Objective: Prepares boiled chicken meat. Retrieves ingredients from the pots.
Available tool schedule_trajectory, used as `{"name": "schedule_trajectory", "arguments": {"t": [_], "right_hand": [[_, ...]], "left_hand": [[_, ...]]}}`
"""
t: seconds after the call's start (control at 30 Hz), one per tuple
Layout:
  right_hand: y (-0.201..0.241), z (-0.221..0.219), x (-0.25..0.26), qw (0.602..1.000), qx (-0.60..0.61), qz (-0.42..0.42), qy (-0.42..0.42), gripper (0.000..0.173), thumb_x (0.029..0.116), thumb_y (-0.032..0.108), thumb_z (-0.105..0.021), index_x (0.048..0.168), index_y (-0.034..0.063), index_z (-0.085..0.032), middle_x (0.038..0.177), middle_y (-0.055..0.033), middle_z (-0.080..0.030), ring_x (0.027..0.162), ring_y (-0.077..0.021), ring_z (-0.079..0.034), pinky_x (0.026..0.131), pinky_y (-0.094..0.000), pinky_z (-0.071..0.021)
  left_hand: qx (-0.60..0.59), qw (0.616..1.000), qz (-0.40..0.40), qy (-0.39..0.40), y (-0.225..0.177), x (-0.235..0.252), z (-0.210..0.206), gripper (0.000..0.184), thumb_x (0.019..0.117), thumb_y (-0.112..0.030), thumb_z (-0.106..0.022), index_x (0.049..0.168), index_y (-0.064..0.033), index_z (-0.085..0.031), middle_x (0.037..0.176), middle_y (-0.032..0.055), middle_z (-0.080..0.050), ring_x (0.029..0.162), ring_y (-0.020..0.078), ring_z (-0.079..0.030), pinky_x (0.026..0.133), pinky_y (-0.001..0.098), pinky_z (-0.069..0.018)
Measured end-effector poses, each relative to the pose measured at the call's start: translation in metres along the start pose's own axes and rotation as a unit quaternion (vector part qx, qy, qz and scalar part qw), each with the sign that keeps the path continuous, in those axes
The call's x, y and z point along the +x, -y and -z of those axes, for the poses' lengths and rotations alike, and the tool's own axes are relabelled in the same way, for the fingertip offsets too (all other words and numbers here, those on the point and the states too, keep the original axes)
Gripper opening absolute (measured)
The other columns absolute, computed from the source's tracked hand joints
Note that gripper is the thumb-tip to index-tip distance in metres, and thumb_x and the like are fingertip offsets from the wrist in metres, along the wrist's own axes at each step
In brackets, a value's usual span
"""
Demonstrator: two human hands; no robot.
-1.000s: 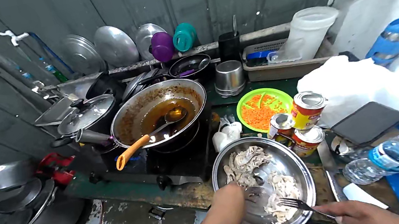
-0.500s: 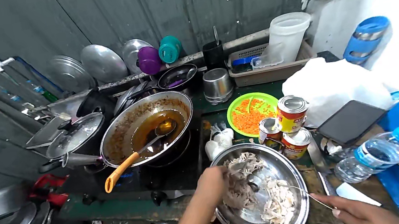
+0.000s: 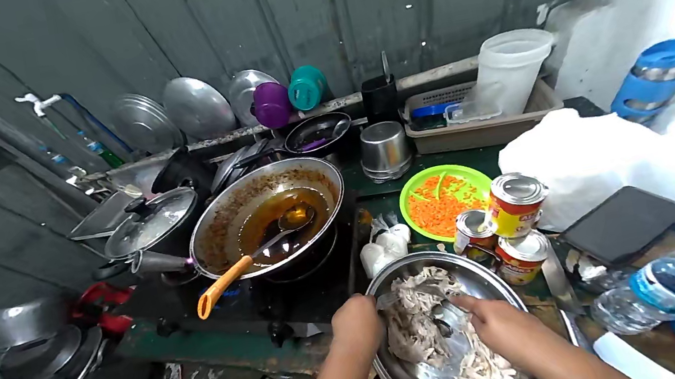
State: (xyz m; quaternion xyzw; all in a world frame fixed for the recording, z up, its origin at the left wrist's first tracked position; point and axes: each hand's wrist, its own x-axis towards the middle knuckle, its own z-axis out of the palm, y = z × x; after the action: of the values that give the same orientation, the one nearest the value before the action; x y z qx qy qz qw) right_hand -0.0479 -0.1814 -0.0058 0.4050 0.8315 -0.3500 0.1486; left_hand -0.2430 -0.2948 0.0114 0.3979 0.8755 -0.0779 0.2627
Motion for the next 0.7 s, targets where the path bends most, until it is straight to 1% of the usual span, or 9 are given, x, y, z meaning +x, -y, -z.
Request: {"name": "schedule_trajectory", "arguments": {"t": [0.1,0.13,0.27,0.3,0.37,0.4,0.53,0.63,0.7], "right_hand": [[-0.006,0.007,0.016,0.999,0.028,-0.001,-0.02,0.05,0.1069,0.013,-0.039,0.156,0.0195,-0.047,0.124,-0.023,-0.068,0.104,-0.0396,-0.069,0.093,-0.0595,-0.0533],[-0.007,0.01,0.019,0.999,0.023,-0.01,-0.02,0.05,0.1063,0.013,-0.039,0.155,0.0199,-0.048,0.124,-0.0227,-0.068,0.102,-0.0392,-0.07,0.092,-0.0594,-0.0542],[-0.003,0.025,0.008,0.999,-0.03,-0.037,-0.026,0.051,0.1061,0.015,-0.04,0.155,0.0251,-0.049,0.136,-0.0185,-0.066,0.121,-0.0389,-0.065,0.102,-0.0623,-0.0495],[-0.002,0.028,0.005,0.999,-0.028,-0.025,-0.025,0.051,0.1064,0.016,-0.039,0.156,0.0262,-0.048,0.134,-0.0184,-0.067,0.119,-0.0386,-0.066,0.101,-0.062,-0.0499],[0.003,0.027,0.002,1.0,-0.025,-0.002,-0.007,0.05,0.1069,0.016,-0.039,0.156,0.0261,-0.048,0.122,-0.02,-0.07,0.102,-0.038,-0.07,0.092,-0.0603,-0.0532],[0.007,0.025,0.002,0.999,-0.035,0.0,0.005,0.051,0.1069,0.016,-0.039,0.156,0.026,-0.047,0.119,-0.0201,-0.07,0.099,-0.0375,-0.071,0.091,-0.0598,-0.054],[0.023,0.023,0.006,0.991,-0.125,-0.046,0.033,0.052,0.104,0.016,-0.042,0.155,0.0268,-0.047,0.127,-0.0191,-0.069,0.114,-0.0396,-0.068,0.096,-0.0622,-0.0514],[0.011,0.025,0.01,0.996,-0.045,-0.04,0.065,0.051,0.1041,0.013,-0.042,0.154,0.0239,-0.049,0.109,-0.0157,-0.073,0.09,-0.0313,-0.072,0.086,-0.0541,-0.0561],[0.005,0.021,0.015,0.996,0.017,-0.04,0.078,0.052,0.1032,0.01,-0.041,0.154,0.0209,-0.049,0.105,-0.0155,-0.072,0.078,-0.0268,-0.07,0.078,-0.0481,-0.0571]], "left_hand": [[0.0,1.0,-0.001,0.008,0.003,-0.003,-0.004,0.032,0.1045,-0.019,-0.048,0.13,-0.0106,-0.067,0.138,0.0144,-0.062,0.126,0.0338,-0.062,0.099,0.0577,-0.0537],[-0.003,1.0,-0.004,0.009,0.003,-0.003,-0.005,0.032,0.1045,-0.018,-0.048,0.13,-0.0104,-0.067,0.138,0.0142,-0.062,0.126,0.0337,-0.062,0.099,0.0576,-0.0538],[-0.028,0.999,-0.023,0.005,0.004,-0.003,-0.006,0.033,0.1046,-0.019,-0.048,0.13,-0.0114,-0.067,0.138,0.0135,-0.062,0.126,0.0329,-0.063,0.099,0.0571,-0.0538],[-0.031,0.999,-0.026,-0.001,0.002,-0.002,-0.005,0.032,0.1049,-0.019,-0.048,0.13,-0.0114,-0.067,0.138,0.0134,-0.062,0.125,0.0328,-0.063,0.099,0.0571,-0.0541],[-0.03,0.999,-0.022,-0.01,-0.006,-0.001,-0.001,0.032,0.1041,-0.016,-0.049,0.13,-0.0095,-0.066,0.138,0.0147,-0.062,0.123,0.0342,-0.064,0.097,0.0574,-0.0546],[-0.026,1.0,-0.014,-0.009,-0.01,0.001,0.002,0.032,0.1035,-0.015,-0.049,0.13,-0.009,-0.066,0.138,0.0147,-0.062,0.123,0.0342,-0.064,0.097,0.0571,-0.0548],[-0.009,1.0,0.008,0.002,-0.012,0.003,0.011,0.033,0.1037,-0.013,-0.048,0.13,-0.0076,-0.066,0.139,0.0162,-0.061,0.124,0.035,-0.064,0.097,0.0567,-0.0549],[0.012,1.0,0.008,0.013,-0.005,0.001,0.008,0.031,0.103,-0.012,-0.047,0.126,-0.0058,-0.067,0.136,0.0166,-0.063,0.123,0.0354,-0.064,0.096,0.0574,-0.055],[0.023,0.999,0.013,0.026,-0.006,0.001,0.005,0.03,0.1013,-0.01,-0.049,0.124,-0.0043,-0.067,0.136,0.0173,-0.063,0.123,0.0364,-0.064,0.095,0.058,-0.0551]]}}
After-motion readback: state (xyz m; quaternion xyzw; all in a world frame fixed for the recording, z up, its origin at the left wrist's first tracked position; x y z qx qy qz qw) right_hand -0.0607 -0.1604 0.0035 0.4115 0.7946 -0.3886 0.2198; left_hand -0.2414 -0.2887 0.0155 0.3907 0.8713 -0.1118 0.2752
